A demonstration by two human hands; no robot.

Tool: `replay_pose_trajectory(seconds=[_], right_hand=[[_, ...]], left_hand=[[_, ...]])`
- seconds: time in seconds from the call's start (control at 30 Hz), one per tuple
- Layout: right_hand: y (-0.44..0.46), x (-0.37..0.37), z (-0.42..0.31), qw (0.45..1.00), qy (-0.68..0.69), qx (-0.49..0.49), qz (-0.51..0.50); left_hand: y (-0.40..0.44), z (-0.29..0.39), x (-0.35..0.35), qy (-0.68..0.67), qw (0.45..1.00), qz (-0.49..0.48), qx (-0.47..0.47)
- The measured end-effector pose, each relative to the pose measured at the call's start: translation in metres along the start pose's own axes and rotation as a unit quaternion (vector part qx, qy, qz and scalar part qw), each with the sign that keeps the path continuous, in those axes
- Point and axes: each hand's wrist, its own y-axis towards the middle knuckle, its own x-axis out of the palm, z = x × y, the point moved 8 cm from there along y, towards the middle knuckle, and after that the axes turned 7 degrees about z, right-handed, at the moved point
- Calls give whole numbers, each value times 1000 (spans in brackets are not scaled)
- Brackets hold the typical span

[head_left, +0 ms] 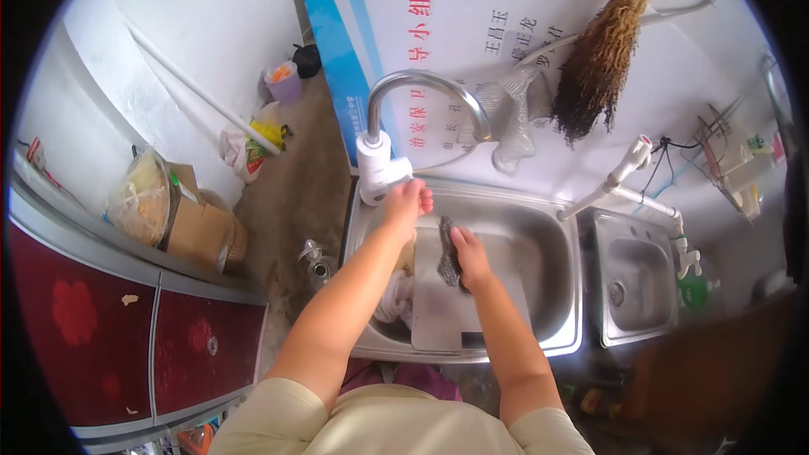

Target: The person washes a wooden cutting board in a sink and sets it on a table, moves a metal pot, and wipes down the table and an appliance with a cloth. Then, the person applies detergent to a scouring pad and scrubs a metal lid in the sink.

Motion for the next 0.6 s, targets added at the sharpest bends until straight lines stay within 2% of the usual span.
replay_pose_trajectory(seconds=[0.03,0.13,0.17,0.37,0.47,0.57,0.6], right_hand=[[-3,1,3,994,98,52,-19],[-11,7,-11,975,207,54,-68],[-12,8,-12,969,227,60,-71],[-7,18,-16,952,285,69,-91],[0,21,-12,945,301,74,-108],[8,24,-6,938,316,82,-114],[11,26,-5,939,318,81,-103]], left_hand=[[10,-9,-1,-22,999,-14,-20],[12,-7,-5,75,997,16,-7],[16,-9,-9,117,993,30,19],[36,-19,-23,181,971,79,133],[51,-26,-33,261,931,94,237],[57,-38,-39,299,921,106,224],[56,-46,-43,242,949,116,166]])
